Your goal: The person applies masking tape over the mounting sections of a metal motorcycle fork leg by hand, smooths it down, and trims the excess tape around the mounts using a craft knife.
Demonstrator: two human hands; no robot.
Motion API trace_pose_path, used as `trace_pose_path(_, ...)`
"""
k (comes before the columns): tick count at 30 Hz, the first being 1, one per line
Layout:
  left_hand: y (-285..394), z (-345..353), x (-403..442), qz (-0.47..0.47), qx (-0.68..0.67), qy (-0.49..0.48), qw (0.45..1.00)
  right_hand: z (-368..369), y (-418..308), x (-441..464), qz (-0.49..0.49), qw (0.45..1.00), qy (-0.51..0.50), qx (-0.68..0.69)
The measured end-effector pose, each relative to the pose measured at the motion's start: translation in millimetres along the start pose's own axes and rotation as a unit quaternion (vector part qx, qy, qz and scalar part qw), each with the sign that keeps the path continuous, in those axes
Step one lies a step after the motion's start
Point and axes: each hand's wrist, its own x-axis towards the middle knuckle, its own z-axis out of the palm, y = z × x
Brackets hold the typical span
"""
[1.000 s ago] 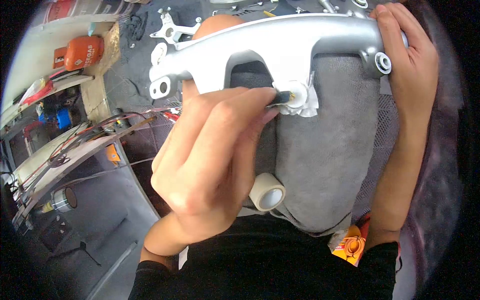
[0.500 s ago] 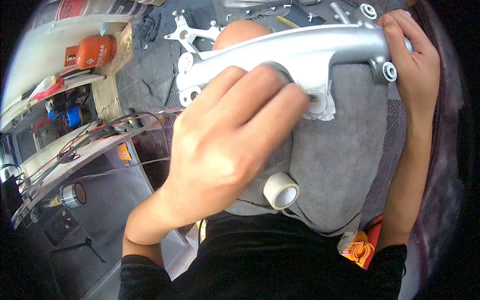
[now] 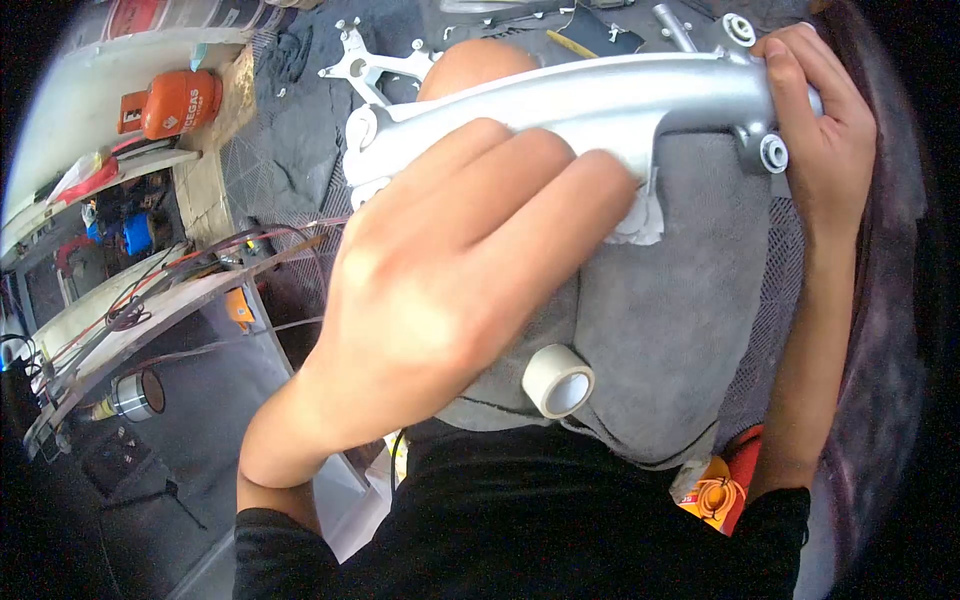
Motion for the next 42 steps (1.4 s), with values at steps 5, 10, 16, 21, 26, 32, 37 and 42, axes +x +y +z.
trace_pose_path(5, 8, 4, 12, -0.088, -0.058, 0.072, 0.992, 1, 0, -2, 0.020, 1.000, -0.010, -0.018)
trace_pose_path(10, 4, 10, 12, 0.004, -0.033, 0.011, 0.999, 2, -1, -1, 0.000, 1.000, 0.006, -0.007)
trace_pose_path(16, 13, 0, -1, -0.077, -0.039, 0.011, 0.996, 1, -1, -2, -0.001, 1.000, 0.009, -0.006)
trace_pose_path(21, 12, 12, 7, -0.029, -0.063, 0.028, 0.997, 22, -31, 10, -0.055, 0.985, 0.162, 0.005)
trace_pose_path(26, 16, 0, -12, -0.102, -0.031, -0.060, 0.992, 17, -30, 8, -0.052, 0.990, 0.134, -0.005)
trace_pose_path(32, 18, 10, 6, -0.037, -0.028, 0.037, 0.998, 17, -30, 10, -0.060, 0.990, 0.130, -0.016)
trace_pose_path(37, 10, 8, -4, -0.049, -0.023, 0.003, 0.999, 21, -29, 10, -0.073, 0.986, 0.151, -0.015)
trace_pose_path(42, 14, 12, 9, -0.032, -0.031, 0.089, 0.995, 19, -28, 9, -0.050, 0.990, 0.133, 0.007)
